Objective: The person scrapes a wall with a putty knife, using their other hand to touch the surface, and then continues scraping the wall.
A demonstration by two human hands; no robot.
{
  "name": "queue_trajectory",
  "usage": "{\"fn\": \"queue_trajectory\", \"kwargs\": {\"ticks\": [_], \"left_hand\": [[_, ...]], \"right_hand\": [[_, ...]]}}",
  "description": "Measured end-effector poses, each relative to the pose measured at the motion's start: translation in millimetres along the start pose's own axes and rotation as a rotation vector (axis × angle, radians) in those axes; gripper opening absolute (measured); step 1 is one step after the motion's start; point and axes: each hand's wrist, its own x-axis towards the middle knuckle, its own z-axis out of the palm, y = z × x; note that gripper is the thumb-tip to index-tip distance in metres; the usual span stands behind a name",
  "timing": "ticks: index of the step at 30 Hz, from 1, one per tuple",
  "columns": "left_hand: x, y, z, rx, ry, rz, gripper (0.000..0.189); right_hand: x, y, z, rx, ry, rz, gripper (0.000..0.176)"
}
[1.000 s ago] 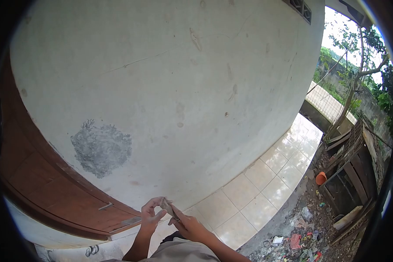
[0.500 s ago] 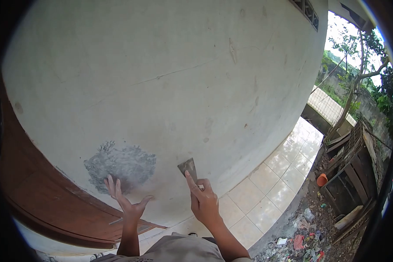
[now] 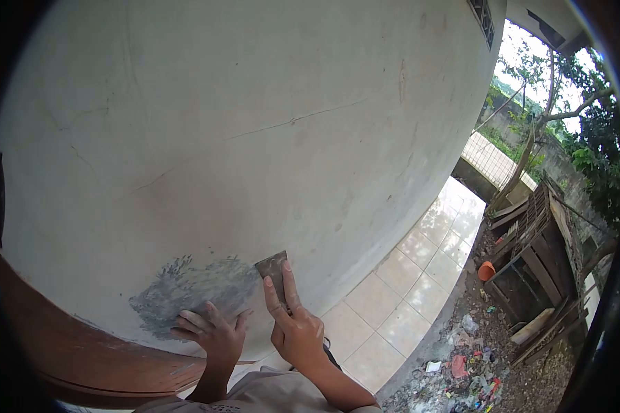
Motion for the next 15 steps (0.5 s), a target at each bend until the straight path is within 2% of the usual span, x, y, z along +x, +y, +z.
{"fn": "queue_trajectory", "kwargs": {"ticks": [4,15], "left_hand": [[3,1,-7,0.045,-0.003,0.017,0.141],[-2,5,-12,0.048,-0.02,0.036,0.135]], "right_hand": [[0,-23,-14,0.018,-0.134,0.172,0.067],[6,-38,-23,-0.011,-0.108,0.203,0.07]]}}
